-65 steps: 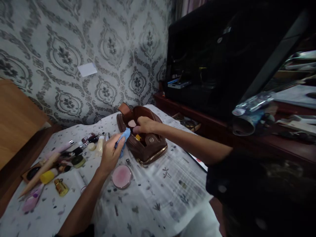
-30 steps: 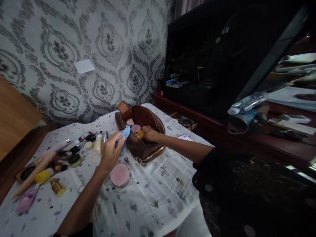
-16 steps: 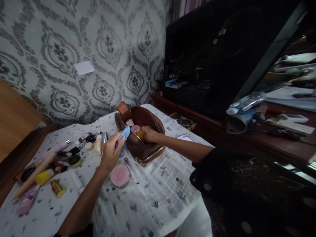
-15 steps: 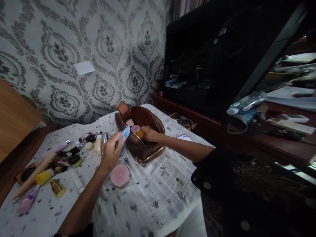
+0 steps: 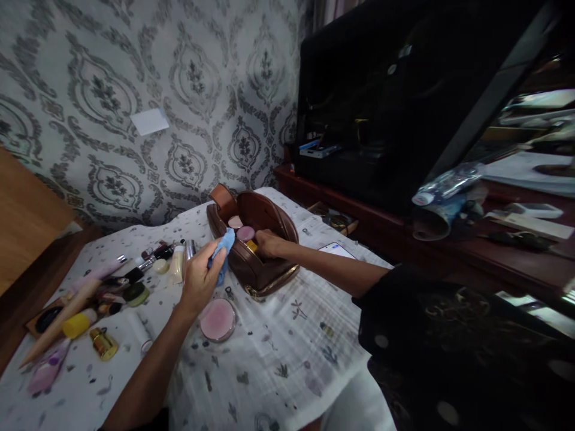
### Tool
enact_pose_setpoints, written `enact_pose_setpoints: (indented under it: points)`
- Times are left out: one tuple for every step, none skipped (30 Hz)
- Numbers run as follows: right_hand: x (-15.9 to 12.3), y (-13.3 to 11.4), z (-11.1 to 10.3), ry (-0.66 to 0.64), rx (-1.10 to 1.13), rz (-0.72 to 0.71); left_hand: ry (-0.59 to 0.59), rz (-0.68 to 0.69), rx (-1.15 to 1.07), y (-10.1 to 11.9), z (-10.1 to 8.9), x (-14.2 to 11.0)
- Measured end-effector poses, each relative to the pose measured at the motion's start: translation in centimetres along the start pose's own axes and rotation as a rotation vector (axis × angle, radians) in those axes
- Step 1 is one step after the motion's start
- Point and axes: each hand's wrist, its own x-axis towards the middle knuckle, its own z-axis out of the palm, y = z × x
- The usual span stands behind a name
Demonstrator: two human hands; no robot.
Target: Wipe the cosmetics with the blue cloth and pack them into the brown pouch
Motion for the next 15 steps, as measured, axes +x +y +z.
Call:
enact_pose_setpoints:
  points:
    - [-0.11,-0.06,-0.01,0.008,0.003,0.004,0.003,0.003,0.001,0.00,-0.01,0.00]
    - [-0.22,-0.13,-0.02,0.016,0.007,0.010,0.004,0.007,0.001,-0.02,-0.01,-0.01]
    - [-0.33,-0.20,-0.03,0.024,0.009,0.015,0.001,0.012,-0.001,-0.06,-0.01,-0.02]
    - [-0.42,-0.25,-0.05,0.032,0.010,0.020,-0.001,0.016,-0.003,-0.11,-0.01,-0.03]
    - [-0.49,-0.29,-0.07,0.039,0.011,0.024,-0.003,0.017,-0.001,-0.17,0.00,-0.04]
    - [-0.54,-0.31,-0.09,0.044,0.011,0.025,-0.004,0.017,0.001,-0.24,0.01,-0.05]
    - [-0.55,-0.30,-0.09,0.047,0.011,0.024,-0.002,0.015,0.003,-0.32,0.03,-0.05]
    - [-0.53,-0.26,-0.07,0.049,0.011,0.022,-0.002,0.012,0.002,-0.38,0.06,-0.05]
    - [-0.47,-0.19,-0.03,0.050,0.011,0.020,-0.001,0.010,0.001,-0.44,0.09,-0.05]
    - [-0.39,-0.11,0.04,0.048,0.012,0.016,0.000,0.009,0.000,-0.49,0.12,-0.05]
    - [-0.28,0.00,0.13,0.046,0.014,0.011,-0.001,0.011,0.000,-0.52,0.15,-0.04]
    - [-0.15,0.10,0.24,0.044,0.017,0.006,0.000,0.015,0.000,-0.53,0.18,-0.04]
    - [-0.02,0.20,0.35,0.043,0.020,-0.001,0.002,0.017,0.001,-0.53,0.20,-0.04]
    - [0.11,0.27,0.47,0.043,0.025,-0.005,0.005,0.015,0.000,-0.51,0.22,-0.05]
    - [0.24,0.31,0.59,0.044,0.030,-0.007,0.006,0.011,-0.002,-0.49,0.24,-0.06]
